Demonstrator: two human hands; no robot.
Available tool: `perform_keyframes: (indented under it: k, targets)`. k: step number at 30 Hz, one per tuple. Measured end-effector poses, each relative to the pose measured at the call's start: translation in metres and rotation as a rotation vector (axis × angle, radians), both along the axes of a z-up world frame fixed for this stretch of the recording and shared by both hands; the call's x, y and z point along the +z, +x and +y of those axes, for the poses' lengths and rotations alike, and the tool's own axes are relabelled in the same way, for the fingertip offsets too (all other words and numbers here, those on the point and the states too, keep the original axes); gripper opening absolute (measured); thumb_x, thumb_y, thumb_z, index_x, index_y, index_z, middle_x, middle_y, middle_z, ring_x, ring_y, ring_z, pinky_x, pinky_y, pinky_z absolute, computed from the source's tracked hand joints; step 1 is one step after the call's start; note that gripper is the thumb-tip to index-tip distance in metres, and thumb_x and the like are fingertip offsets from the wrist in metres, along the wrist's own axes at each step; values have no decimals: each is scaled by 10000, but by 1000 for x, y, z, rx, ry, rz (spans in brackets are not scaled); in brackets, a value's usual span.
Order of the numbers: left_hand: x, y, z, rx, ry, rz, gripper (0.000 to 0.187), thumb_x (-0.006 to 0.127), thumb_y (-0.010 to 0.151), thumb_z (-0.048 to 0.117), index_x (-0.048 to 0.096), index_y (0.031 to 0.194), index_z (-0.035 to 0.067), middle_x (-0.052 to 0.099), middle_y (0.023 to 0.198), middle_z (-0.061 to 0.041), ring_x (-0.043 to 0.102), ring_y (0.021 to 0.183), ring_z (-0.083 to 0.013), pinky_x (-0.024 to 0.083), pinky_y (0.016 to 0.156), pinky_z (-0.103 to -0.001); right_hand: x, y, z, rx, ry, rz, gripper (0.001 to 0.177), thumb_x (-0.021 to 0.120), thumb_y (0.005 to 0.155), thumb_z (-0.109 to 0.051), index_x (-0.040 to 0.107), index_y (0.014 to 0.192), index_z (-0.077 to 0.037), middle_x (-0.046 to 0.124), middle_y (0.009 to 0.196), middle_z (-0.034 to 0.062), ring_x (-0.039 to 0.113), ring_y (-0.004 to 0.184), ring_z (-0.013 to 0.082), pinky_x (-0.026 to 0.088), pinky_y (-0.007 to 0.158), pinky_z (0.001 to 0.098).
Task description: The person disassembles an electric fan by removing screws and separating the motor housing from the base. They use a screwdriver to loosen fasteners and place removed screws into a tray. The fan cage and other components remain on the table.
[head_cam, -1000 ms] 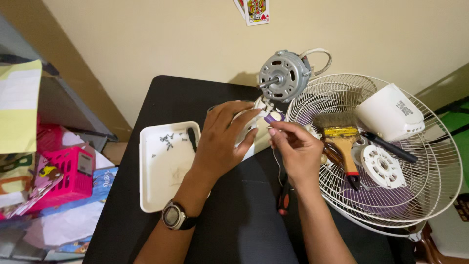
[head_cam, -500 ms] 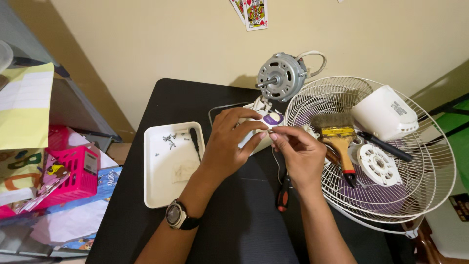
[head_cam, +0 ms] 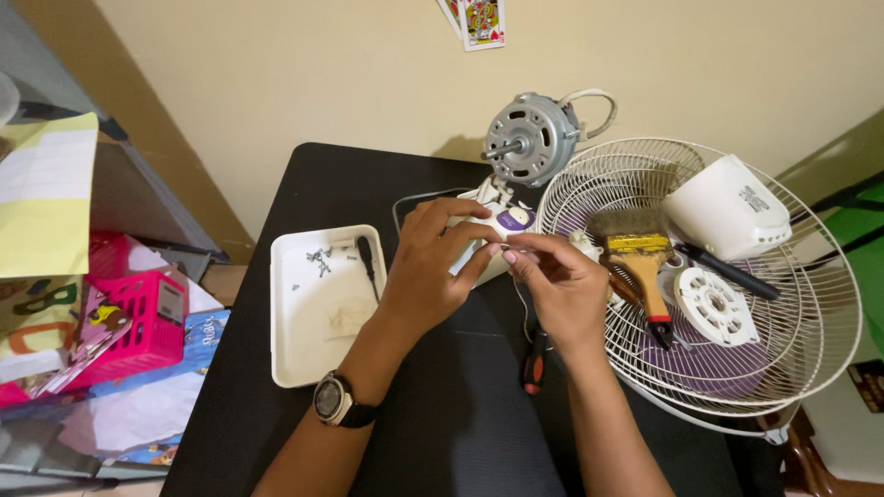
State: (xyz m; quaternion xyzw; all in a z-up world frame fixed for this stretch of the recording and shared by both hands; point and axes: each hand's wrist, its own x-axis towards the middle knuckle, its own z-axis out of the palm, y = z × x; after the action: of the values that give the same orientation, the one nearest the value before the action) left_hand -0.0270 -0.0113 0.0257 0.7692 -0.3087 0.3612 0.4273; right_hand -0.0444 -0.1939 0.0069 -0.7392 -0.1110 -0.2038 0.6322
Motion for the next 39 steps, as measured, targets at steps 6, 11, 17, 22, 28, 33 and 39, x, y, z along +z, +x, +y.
perform_keyframes:
  k: [6, 11, 17, 22, 28, 33, 39]
  targets:
    - [-7, -8, 22, 105, 47, 18, 131, 798, 867, 153, 720, 970, 138, 663, 1182, -19, 624, 1166, -257, 434, 1008, -437, -7, 2, 7, 96, 50, -7, 265, 694, 976, 8, 703, 1241, 9, 741, 993, 65, 661, 804, 90, 544, 704, 225]
    - [-33, -18, 79, 208, 109, 130, 143, 807, 868, 156, 707, 961, 112, 651, 1139, -57, 615, 1075, -281, 474, 933, -437, -23, -6, 37, 166, -39, 67, 210, 676, 993, -22, 721, 1197, 8, 739, 999, 56, 658, 830, 84, 535, 722, 219]
    - [-72, -28, 137, 316, 208, 208, 140, 812, 841, 134, 717, 943, 115, 665, 1086, -49, 624, 1049, -287, 481, 917, -455, -34, -4, 91, 336, -312, 83, 215, 701, 950, -47, 721, 1164, -40, 723, 999, 51, 700, 894, 113, 563, 761, 249]
    - [-93, -26, 154, 423, 204, 226, 135, 833, 778, 139, 746, 881, 128, 657, 1080, -39, 617, 1085, -284, 468, 942, -462, -43, 8, 122, 378, -421, 34, 229, 688, 928, -43, 720, 1154, -61, 721, 1040, 74, 717, 904, 168, 570, 753, 275]
    - [-109, -18, 159, 516, 199, 339, 128, 846, 747, 146, 770, 850, 154, 593, 1212, -68, 555, 1175, -306, 439, 999, -475, -60, 18, 142, 342, -535, 27, 213, 675, 940, -55, 722, 1148, -60, 716, 1064, 92, 701, 939, 216, 548, 794, 323]
    - [-116, -16, 164, 534, 208, 403, 122, 854, 720, 145, 778, 816, 143, 559, 1315, -112, 492, 1278, -348, 411, 1026, -495, -67, 20, 143, 300, -621, 44, 228, 683, 900, -58, 740, 1120, -79, 684, 1019, 100, 661, 916, 242, 528, 782, 347]
    - [-115, -17, 165, 528, 244, 400, 94, 851, 709, 146, 786, 778, 146, 550, 1359, -117, 457, 1313, -358, 379, 1066, -506, -70, 18, 140, 319, -652, -30, 215, 698, 898, -73, 731, 1110, -68, 646, 1046, 100, 623, 1006, 276, 502, 876, 382]
